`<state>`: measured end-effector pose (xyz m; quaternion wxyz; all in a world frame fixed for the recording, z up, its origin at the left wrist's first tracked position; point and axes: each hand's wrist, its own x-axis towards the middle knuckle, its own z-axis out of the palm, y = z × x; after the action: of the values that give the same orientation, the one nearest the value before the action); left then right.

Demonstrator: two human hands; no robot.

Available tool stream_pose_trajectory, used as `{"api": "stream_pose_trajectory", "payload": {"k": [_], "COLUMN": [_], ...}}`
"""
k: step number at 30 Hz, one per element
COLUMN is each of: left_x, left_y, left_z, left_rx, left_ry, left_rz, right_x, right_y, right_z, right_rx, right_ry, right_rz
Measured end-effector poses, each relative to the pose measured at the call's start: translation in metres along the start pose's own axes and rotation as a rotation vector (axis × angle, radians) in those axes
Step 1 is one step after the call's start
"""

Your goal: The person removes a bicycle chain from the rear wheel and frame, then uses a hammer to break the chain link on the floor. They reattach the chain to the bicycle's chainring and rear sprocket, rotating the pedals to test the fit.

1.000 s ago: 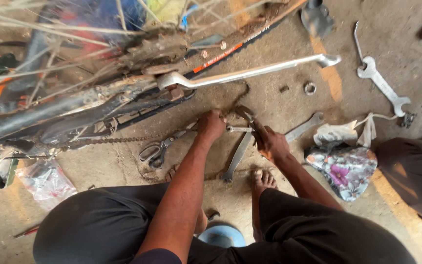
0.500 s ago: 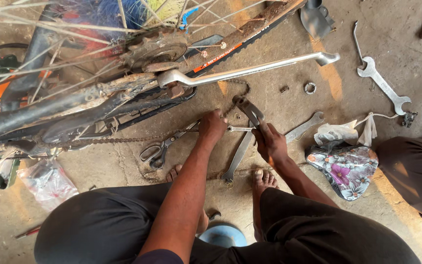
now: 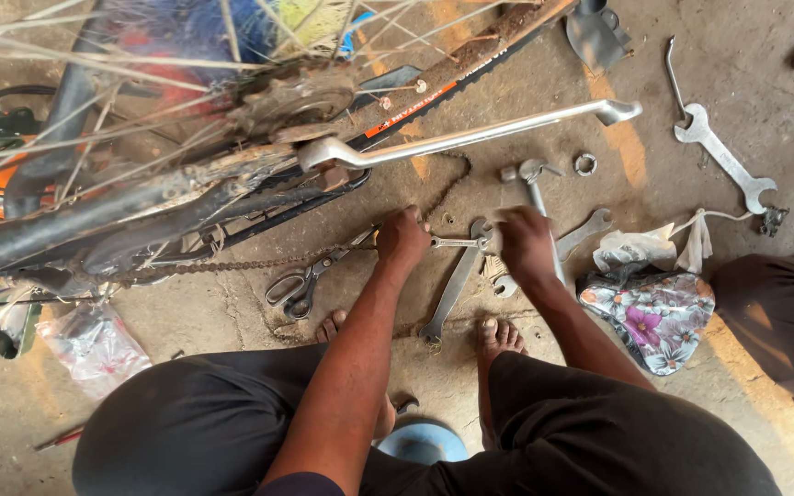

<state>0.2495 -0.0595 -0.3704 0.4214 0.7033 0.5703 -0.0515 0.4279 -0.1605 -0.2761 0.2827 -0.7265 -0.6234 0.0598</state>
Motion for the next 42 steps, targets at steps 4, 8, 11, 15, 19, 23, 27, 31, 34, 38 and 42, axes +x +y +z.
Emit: {"api": "stream_pose_trajectory", "payload": {"k": [4,8,11,15,19,23,27,31,34,38,42], "left_x": [-0.002,-0.004,-0.005,-0.004,-0.003,-0.002,-0.001,-0.001,-0.001,0.000,0.002], "left_y": [0.006,0.007,0.006,0.004,0.001,0.000,-0.001,-0.001,-0.001,-0.002,-0.004], "left_z": [-0.006,-0.008,-0.008,-0.005,-0.003,-0.003,-0.001,0.001,0.002,0.003,0.003], "left_rx": [-0.031,-0.004,-0.033,-0.023,-0.037,-0.024,-0.001,-0.045,-0.062,-0.054,-0.046], "left_ry": [-0.029,-0.056,-0.078,-0.042,-0.019,-0.105,-0.072,-0.108,-0.116,-0.116,-0.085], "left_rz": [-0.046,-0.060,-0.069,-0.025,0.015,-0.052,-0.020,-0.062,-0.076,-0.071,-0.052], "right_x": [0.023,0.031,0.032,0.035,0.043,0.053,0.059,0.061,0.061,0.060,0.042], "right_y": [-0.020,-0.027,-0.028,-0.025,-0.019,-0.019,-0.022,-0.025,-0.025,-0.023,-0.001], "right_z": [0.026,0.034,0.034,0.037,0.043,0.047,0.048,0.047,0.049,0.051,0.040], "right_rx": [0.149,-0.002,-0.108,-0.129,-0.050,0.030,-0.019,-0.057,-0.050,0.049,-0.077], "right_ry": [-0.309,-0.213,-0.310,-0.381,-0.448,-0.404,-0.402,-0.446,-0.480,-0.485,0.021], "right_rz": [0.115,-0.109,-0.125,-0.123,-0.065,-0.025,-0.075,-0.055,-0.036,0.039,0.089]}}
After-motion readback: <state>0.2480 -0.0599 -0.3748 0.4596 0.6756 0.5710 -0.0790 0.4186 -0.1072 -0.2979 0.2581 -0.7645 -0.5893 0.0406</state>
